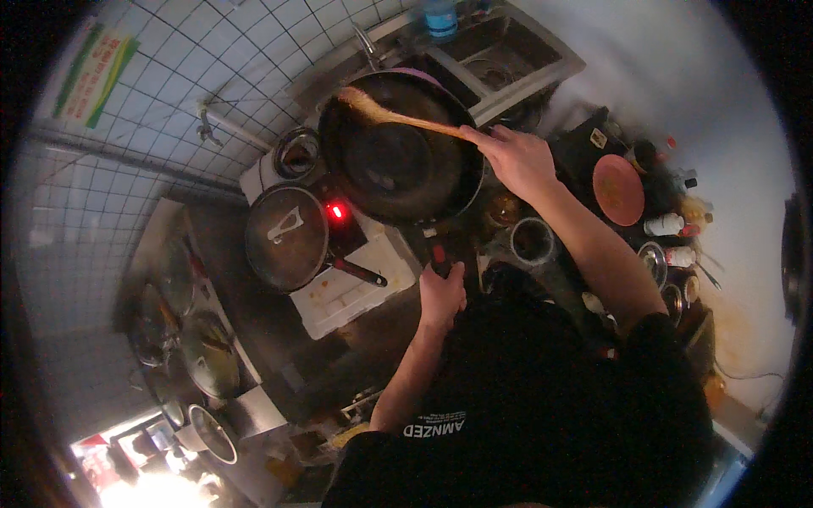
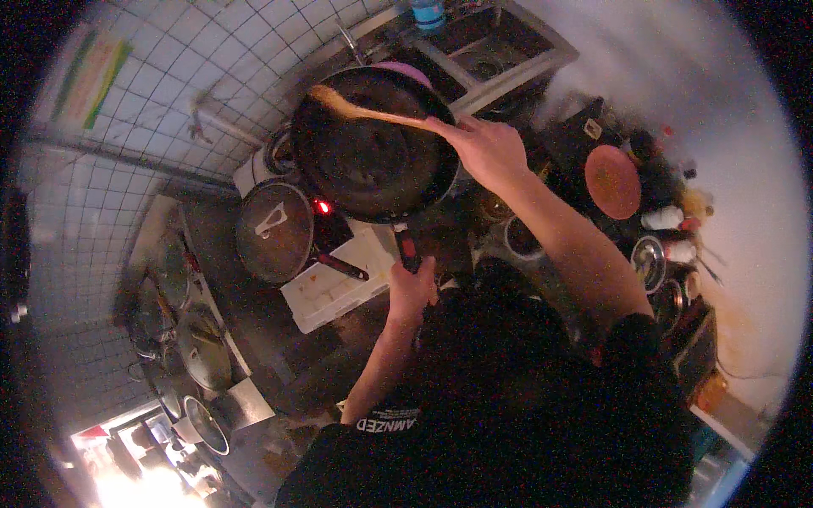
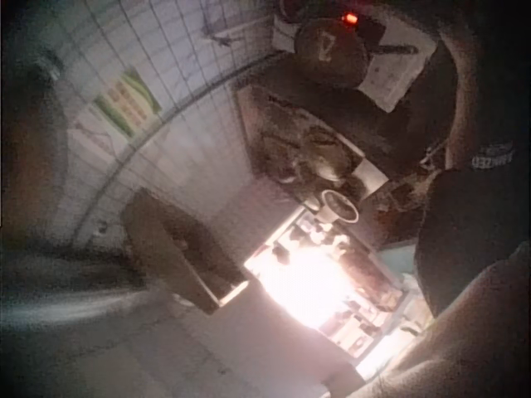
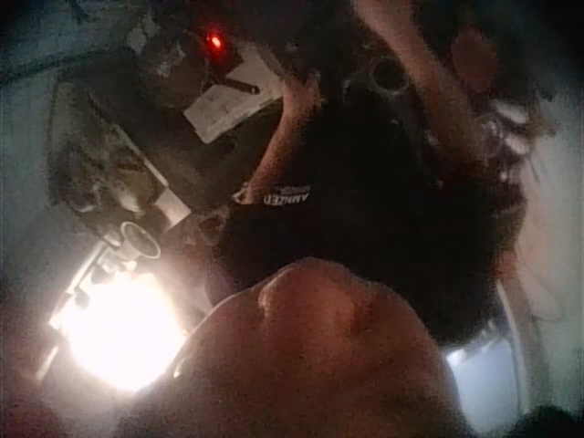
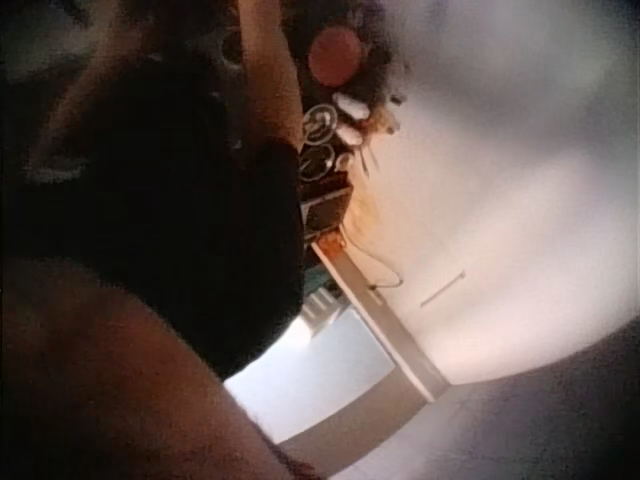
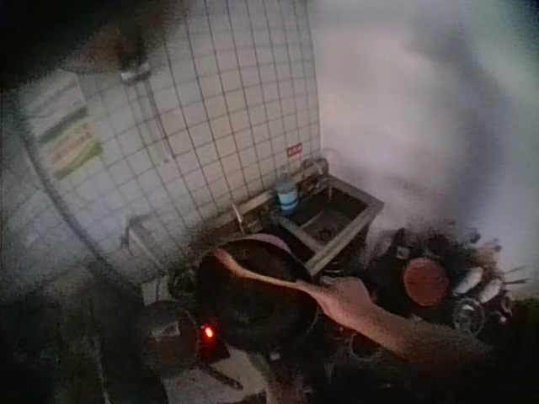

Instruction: The person stirs a mixture in a pan on an induction cooktop, then transfers the cooked food into a bowl. They rinse the pan and prepare a bowl of chopped cabbage by hand.

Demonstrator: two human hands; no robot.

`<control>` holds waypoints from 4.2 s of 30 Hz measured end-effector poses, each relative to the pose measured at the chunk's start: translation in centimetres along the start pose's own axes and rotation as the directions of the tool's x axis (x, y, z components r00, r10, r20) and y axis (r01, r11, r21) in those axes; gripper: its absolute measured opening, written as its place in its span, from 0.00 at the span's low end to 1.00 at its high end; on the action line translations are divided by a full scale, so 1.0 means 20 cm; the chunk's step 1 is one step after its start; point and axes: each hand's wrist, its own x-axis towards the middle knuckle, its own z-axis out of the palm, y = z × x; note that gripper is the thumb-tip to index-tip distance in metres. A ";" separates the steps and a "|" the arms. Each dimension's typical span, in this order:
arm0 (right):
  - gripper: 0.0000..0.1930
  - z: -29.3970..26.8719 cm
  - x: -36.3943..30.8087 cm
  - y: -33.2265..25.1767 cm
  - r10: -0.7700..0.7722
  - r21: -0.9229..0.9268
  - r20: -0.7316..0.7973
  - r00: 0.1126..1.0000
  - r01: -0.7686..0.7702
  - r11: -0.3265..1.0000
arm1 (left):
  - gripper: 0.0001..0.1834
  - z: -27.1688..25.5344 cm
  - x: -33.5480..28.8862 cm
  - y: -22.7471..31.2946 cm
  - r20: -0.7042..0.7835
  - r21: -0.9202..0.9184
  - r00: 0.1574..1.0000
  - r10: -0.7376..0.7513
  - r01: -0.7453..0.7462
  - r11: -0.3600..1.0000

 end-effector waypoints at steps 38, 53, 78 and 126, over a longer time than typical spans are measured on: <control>0.20 0.61 0.85 0.64 -0.016 0.130 0.409 0.912 -0.041 0.991 | 0.21 -0.01 0.92 0.24 -0.396 0.494 0.906 0.148 0.074 0.866; 0.18 0.69 0.98 0.88 -0.208 0.272 0.561 0.801 0.059 0.960 | 0.26 -0.05 0.97 0.17 -0.450 0.494 0.889 0.081 0.173 0.852; 0.18 0.73 1.21 1.11 -0.356 0.318 0.607 0.711 0.193 0.928 | 0.17 -0.02 1.05 0.10 -0.492 0.429 0.869 0.054 0.188 0.884; 0.17 0.86 1.10 0.86 -0.384 0.435 0.435 0.814 0.183 0.881 | 0.18 -0.10 1.17 0.08 -0.525 0.471 0.830 0.187 0.100 0.876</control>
